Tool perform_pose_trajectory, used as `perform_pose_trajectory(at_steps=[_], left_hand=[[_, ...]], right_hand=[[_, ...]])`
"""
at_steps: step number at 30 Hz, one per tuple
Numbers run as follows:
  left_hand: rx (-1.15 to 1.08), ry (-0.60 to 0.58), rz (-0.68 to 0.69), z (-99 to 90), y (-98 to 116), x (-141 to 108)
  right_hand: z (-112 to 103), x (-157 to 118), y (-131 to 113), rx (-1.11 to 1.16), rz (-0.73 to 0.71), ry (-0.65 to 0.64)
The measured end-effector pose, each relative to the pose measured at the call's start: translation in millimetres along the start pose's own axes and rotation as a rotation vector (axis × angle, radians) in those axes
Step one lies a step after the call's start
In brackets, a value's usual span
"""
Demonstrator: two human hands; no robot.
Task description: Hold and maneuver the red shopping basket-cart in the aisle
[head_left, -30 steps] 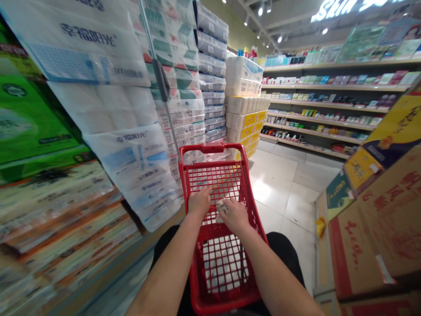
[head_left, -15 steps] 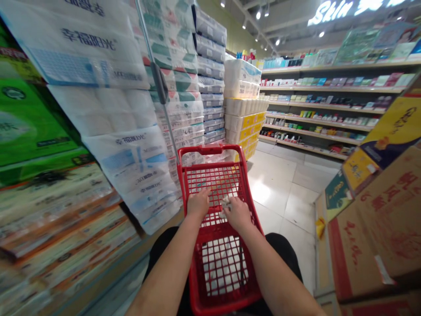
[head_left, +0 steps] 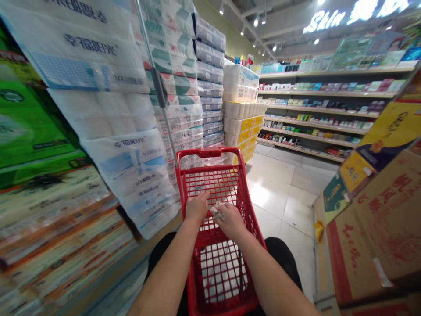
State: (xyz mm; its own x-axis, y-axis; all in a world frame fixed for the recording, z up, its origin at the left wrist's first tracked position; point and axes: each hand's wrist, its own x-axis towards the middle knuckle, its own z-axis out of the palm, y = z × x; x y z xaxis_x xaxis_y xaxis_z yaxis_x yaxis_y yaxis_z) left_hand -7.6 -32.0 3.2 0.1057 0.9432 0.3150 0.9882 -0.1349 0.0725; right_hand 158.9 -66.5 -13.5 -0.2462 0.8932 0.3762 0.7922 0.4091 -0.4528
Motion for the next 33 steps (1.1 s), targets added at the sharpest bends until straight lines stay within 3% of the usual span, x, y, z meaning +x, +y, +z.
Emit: perform_pose_trajectory(at_steps=[4, 6, 9, 11, 15, 17, 20, 23, 27, 29, 33], left_hand=[[-0.014, 0.023, 0.003, -0.2, 0, 0], [-0.015, 0.022, 0.001, -0.4, 0, 0], [-0.011, 0.006, 0.004, -0.6, 0, 0], [-0.011, 0.007, 0.009, -0.1, 0, 0], [-0.019, 0.035, 0.006, 2.3, -2, 0], [-0.026, 0.038, 0.005, 3.3, -2, 0], [-0.027, 0.023, 0.004, 3.5, -3, 0], [-0.017, 0.010, 0.003, 2.5, -2, 0], [-0.011, 0.008, -0.006, 0.7, 0, -1], [-0.005, 0.001, -0.013, -0.1, 0, -1], [0.019, -0.020, -0.006, -0.9, 2, -2]], right_hand=[[-6, 4, 5, -0.139, 0.208, 0.111], [-7, 4, 5, -0.153, 0.250, 0.068], [-2, 0, 0, -0.080, 0.101, -0.049], [0, 0, -2, -0.070, 0.024, -0.041], [-5, 4, 3, -0.178, 0.191, 0.112], [-6, 4, 4, -0.189, 0.240, 0.085], [0, 0, -1, -0.117, 0.088, -0.028], [4, -1, -5, -0.077, -0.043, 0.010], [-3, 4, 2, -0.149, 0.175, 0.156], [-4, 4, 3, -0.151, 0.207, 0.121], [1, 0, -3, -0.060, 0.013, -0.046]])
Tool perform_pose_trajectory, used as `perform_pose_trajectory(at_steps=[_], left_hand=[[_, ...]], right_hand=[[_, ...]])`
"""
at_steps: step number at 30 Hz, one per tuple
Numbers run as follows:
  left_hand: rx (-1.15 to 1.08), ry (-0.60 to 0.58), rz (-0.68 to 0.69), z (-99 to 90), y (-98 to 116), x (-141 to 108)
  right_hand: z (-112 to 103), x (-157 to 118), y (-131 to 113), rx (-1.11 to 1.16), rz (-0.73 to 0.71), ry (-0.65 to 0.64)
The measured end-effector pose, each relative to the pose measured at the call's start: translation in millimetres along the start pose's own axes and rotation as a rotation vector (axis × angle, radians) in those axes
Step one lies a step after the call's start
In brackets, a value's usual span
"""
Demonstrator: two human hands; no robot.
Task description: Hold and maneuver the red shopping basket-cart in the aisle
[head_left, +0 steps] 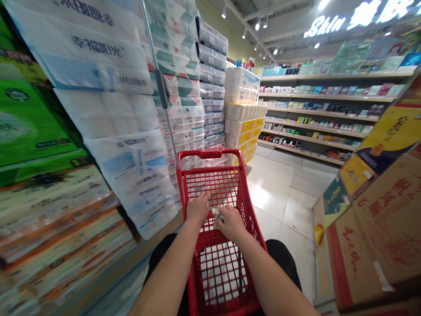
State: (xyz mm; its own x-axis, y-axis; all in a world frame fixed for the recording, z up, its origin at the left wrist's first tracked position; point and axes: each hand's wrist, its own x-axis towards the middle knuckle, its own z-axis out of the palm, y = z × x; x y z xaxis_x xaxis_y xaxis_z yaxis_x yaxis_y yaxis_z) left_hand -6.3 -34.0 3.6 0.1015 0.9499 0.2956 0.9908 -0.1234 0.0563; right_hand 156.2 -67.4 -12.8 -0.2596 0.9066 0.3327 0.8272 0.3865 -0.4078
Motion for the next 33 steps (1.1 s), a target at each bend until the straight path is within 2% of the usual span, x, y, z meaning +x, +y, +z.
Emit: perform_pose_trajectory(at_steps=[2, 5, 7, 10, 12, 15, 17, 19, 21, 23, 26, 28, 30, 33], left_hand=[[0.009, 0.000, 0.014, 0.5, 0, 0], [0.015, 0.004, 0.024, 2.6, 0, 0], [0.022, 0.007, 0.025, 4.2, 0, 1], [0.028, 0.021, 0.025, 5.3, 0, 1], [0.023, 0.026, 0.023, 4.9, 1, 1], [0.008, 0.022, 0.014, 3.6, 1, 0], [0.003, 0.022, 0.008, 3.1, 2, 0], [0.001, 0.015, 0.003, 2.7, 2, 0], [-0.003, 0.003, 0.000, 2.3, 2, 0], [-0.007, -0.002, 0.000, 1.8, 2, 0], [-0.008, 0.008, 0.005, 1.7, 2, -1], [-0.004, 0.011, 0.004, 2.4, 2, -1], [-0.003, 0.011, 0.002, 3.4, 2, -1], [-0.005, 0.013, 0.009, 3.6, 1, 0]], right_hand=[[0, 0, -1, -0.009, 0.004, 0.036], [-2, 3, 3, -0.074, 0.170, 0.159], [-2, 3, 4, -0.081, 0.204, 0.152], [2, 0, 3, -0.020, 0.036, 0.058], [2, 0, 3, -0.015, -0.030, 0.063], [-2, 3, 7, -0.081, 0.122, 0.164], [-3, 3, 9, -0.105, 0.207, 0.171], [-2, 2, 8, -0.079, 0.148, 0.107], [0, 0, 5, -0.045, 0.005, 0.049], [-1, -1, 4, -0.057, -0.067, 0.075], [-5, 2, 8, -0.140, 0.082, 0.193], [-5, 2, 10, -0.162, 0.185, 0.202], [-2, 1, 9, -0.121, 0.162, 0.132], [5, -2, 2, -0.037, -0.015, 0.031]])
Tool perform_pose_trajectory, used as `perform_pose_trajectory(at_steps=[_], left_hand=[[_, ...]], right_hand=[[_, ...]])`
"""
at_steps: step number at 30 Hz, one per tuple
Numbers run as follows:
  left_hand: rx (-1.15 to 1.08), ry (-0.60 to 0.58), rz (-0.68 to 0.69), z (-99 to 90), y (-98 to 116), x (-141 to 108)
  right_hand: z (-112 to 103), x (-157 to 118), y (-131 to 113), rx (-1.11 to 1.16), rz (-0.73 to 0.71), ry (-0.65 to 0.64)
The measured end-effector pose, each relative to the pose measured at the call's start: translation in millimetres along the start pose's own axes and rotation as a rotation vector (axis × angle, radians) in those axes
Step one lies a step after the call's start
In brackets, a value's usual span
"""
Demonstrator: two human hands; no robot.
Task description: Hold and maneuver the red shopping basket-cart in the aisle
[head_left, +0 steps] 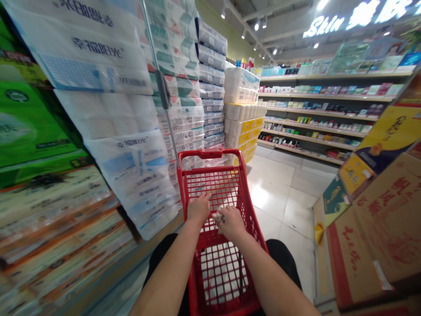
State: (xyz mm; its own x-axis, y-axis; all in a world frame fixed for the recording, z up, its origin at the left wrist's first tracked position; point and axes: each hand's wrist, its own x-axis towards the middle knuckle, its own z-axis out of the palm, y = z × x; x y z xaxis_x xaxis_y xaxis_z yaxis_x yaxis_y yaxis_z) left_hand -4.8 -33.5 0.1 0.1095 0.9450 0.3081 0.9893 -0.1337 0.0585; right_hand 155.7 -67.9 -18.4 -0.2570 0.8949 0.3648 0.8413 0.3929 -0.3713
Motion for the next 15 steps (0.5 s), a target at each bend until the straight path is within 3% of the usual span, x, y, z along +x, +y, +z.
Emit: perform_pose_trajectory(at_steps=[2, 5, 7, 12, 15], left_hand=[[0.003, -0.004, 0.003, -1.1, 0.4, -0.4], [0.010, -0.020, -0.007, -3.3, 1.6, -0.7], [0.009, -0.029, -0.013, -3.8, 1.9, -0.4], [-0.003, -0.017, -0.005, -1.2, 0.2, 1.0], [-0.004, 0.005, 0.007, 0.1, -0.2, 1.3]], right_hand=[[0.5, -0.1, -1.7, 0.000, -0.044, 0.027], [-4.4, 2.8, 2.4, -0.075, 0.102, 0.129], [-6.7, 3.5, 4.9, -0.103, 0.173, 0.128], [-2.8, 0.8, 1.9, 0.019, -0.016, 0.039], [-3.9, 3.5, 5.7, -0.015, 0.068, 0.141]])
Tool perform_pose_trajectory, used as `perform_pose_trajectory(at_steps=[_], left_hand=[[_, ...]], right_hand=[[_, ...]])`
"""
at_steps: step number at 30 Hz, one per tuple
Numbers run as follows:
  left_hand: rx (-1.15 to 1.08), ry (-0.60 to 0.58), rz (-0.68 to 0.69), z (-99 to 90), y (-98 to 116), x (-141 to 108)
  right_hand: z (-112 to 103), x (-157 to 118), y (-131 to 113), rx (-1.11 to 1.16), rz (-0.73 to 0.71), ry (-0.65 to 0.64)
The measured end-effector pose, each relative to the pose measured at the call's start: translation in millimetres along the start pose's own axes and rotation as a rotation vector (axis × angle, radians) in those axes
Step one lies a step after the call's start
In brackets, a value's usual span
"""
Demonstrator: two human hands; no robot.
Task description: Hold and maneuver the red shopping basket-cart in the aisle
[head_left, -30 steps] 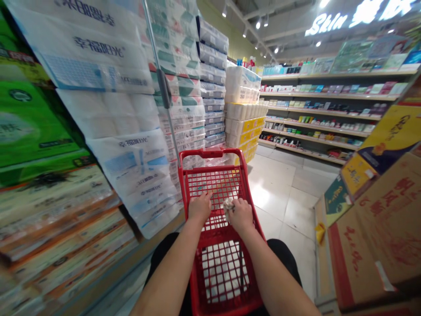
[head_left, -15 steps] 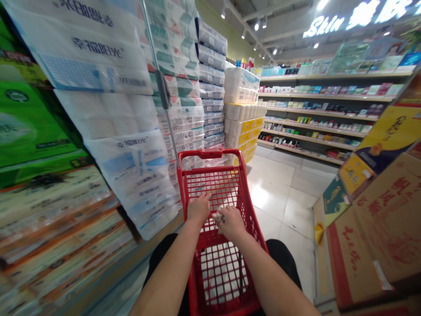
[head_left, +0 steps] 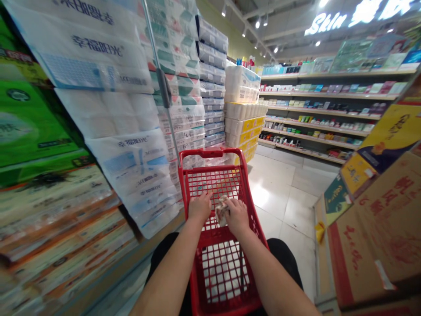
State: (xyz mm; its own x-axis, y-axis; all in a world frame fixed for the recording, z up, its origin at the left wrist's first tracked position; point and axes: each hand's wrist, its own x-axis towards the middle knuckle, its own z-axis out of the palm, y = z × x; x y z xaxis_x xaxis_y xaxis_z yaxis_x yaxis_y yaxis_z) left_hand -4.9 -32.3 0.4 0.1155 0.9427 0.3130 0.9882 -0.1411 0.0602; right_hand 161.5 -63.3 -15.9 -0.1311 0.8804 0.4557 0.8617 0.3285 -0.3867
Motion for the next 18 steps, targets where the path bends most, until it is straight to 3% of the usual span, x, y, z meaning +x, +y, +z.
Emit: perform_pose_trajectory(at_steps=[2, 4, 8, 10, 14, 16, 18], left_hand=[[0.000, 0.009, 0.003, 0.2, 0.2, 0.2], [0.002, 0.010, 0.003, 0.3, 0.3, 0.4], [0.004, 0.011, 0.007, 1.3, -0.1, 0.2], [0.004, 0.014, 0.011, 1.7, -0.4, -0.1], [0.005, 0.006, 0.001, 1.1, 0.0, 0.0], [0.006, -0.001, -0.004, 0.2, 0.3, 0.3], [0.007, -0.001, -0.008, -0.5, 0.5, 0.3]], right_hand=[[-1.7, 2.8, 4.0, -0.056, 0.118, 0.050], [-1.9, 3.0, 5.1, -0.064, 0.150, 0.021], [2.6, -2.5, -2.0, 0.043, -0.039, -0.124], [3.2, -2.8, -3.5, 0.063, -0.100, -0.112], [-1.2, 2.8, 2.8, -0.017, 0.091, 0.021], [-1.9, 3.4, 4.6, -0.042, 0.157, 0.005], [-0.1, 1.1, 3.0, -0.006, 0.101, -0.061]])
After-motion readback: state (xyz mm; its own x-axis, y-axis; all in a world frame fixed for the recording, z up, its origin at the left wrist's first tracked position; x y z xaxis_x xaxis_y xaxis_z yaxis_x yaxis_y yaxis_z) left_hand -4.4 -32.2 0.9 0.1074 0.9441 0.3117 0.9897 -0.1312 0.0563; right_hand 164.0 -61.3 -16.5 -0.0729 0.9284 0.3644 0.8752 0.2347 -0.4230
